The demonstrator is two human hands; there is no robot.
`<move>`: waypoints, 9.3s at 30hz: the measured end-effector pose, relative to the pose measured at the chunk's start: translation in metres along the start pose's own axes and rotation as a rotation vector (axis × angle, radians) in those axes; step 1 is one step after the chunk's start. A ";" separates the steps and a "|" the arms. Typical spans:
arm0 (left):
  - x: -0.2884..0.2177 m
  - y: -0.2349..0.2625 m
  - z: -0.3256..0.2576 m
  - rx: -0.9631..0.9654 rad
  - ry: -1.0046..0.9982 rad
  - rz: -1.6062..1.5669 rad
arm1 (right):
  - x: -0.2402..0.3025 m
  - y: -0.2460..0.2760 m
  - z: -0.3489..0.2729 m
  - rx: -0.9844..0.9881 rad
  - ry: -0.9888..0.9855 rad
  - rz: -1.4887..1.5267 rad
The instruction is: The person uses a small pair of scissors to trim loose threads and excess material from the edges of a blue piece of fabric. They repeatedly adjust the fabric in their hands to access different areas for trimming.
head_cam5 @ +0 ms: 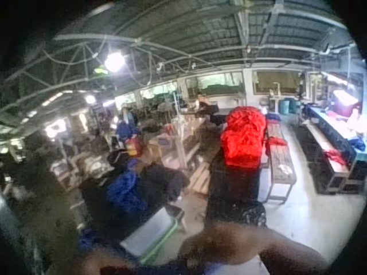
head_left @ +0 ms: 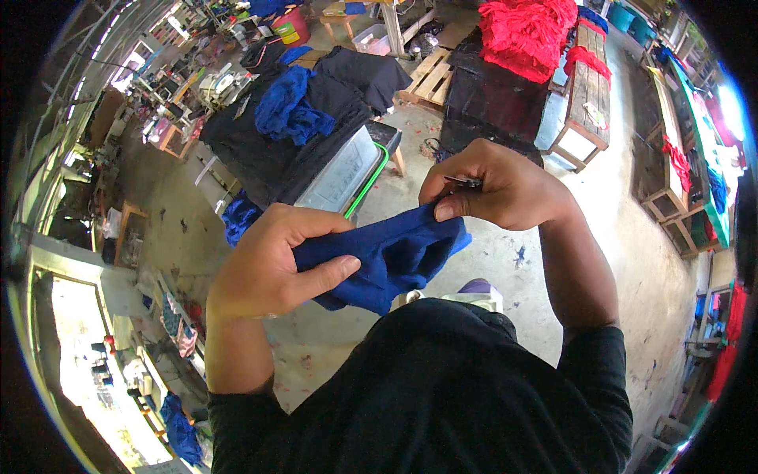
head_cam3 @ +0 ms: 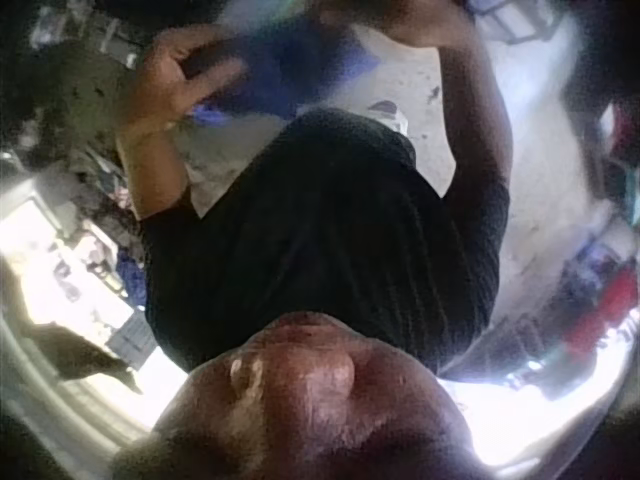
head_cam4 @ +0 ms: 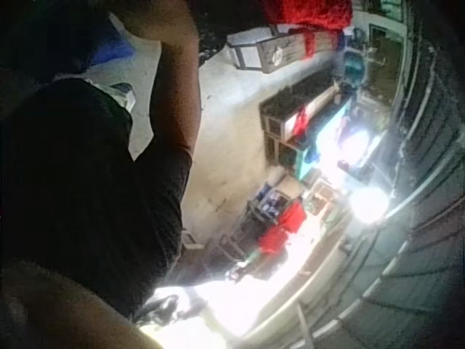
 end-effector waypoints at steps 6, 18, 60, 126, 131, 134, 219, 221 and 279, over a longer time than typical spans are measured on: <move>0.012 0.027 -0.004 -0.175 -0.016 0.066 | -0.002 -0.005 0.030 0.007 -0.042 0.012; 0.046 -0.003 0.024 -0.559 -0.155 0.107 | -0.046 -0.031 0.028 -0.691 0.563 -0.494; -0.010 -0.079 0.107 -0.472 0.374 0.034 | -0.106 0.046 -0.039 -0.544 0.143 -0.196; 0.000 -0.070 0.054 -0.228 0.066 -0.220 | -0.023 -0.075 -0.062 -0.773 -0.184 0.029; 0.000 -0.067 0.050 -0.233 0.065 -0.222 | -0.023 -0.068 -0.058 -0.705 -0.196 0.103; -0.002 -0.066 0.049 -0.222 0.092 -0.230 | -0.019 -0.065 -0.055 -0.659 -0.203 0.134; 0.005 -0.052 0.048 -0.758 -0.438 0.582 | -0.042 -0.004 -0.052 -0.709 0.497 -0.423; -0.002 -0.056 0.041 -0.749 -0.589 0.612 | -0.048 -0.006 -0.063 -0.652 0.586 -0.539; -0.002 -0.068 0.062 -0.197 0.123 -0.277 | -0.021 -0.063 -0.058 -0.374 -0.462 1.255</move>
Point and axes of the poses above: each hand's wrist, its own z-axis towards the middle knuckle, its own y-axis out of the back of the hand, x = y × z, the point moved 3 cm from there along z, towards the middle knuckle, and after that the axes turned 11 degrees about z, right-handed, at the moved point
